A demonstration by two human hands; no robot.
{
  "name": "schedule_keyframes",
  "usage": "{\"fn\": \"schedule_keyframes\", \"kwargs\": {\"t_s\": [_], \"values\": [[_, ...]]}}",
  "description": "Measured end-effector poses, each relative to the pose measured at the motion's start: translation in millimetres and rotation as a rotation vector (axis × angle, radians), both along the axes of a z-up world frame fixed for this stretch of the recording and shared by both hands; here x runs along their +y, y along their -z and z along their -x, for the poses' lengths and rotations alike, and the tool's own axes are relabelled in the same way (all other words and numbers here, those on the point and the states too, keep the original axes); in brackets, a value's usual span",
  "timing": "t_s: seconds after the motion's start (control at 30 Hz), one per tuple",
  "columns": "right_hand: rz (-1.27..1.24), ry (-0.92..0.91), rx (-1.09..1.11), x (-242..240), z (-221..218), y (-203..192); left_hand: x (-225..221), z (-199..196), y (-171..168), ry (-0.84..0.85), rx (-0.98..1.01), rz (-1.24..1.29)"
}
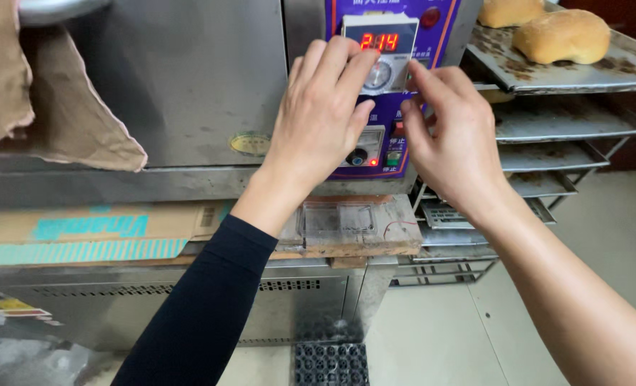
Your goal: The person removes trays of baked buns and bread from an oven using a mitt and a tool, slides a tray with a long dough piece and another tray with turtle-shaped dough into the oven, adjusts the oven timer controls, and then fries bread pieces in a pot of oil using chopsticks.
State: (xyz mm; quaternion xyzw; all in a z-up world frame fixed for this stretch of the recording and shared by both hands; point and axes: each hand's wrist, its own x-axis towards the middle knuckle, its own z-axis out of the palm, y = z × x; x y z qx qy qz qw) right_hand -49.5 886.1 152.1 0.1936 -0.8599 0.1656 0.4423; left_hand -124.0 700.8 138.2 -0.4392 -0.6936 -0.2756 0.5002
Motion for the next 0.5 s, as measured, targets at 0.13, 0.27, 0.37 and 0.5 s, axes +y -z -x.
{"fn": "schedule_keyframes", "kwargs": {"t_s": [0.13, 0.27, 0.37, 0.5], "values": [[-0.017, 0.0, 0.026, 2.8, 3.5, 4.2, 6.8, 2.5, 7.3, -0.051, 0.043, -0.045], [-0.031, 0.004, 0.051, 2.3, 4.3, 1.0, 10.5, 4.3, 6.3, -0.075, 0.072, -0.073], [-0.05, 0.002, 0.051, 4.0, 3.6, -0.4, 10.2, 6.6, 7.4, -0.076, 0.095, -0.08], [-0.044, -0.004, 0.056, 4.2, 4.4, -2.3, 10.3, 7.9, 7.7, -0.081, 0.094, -0.093]]}}
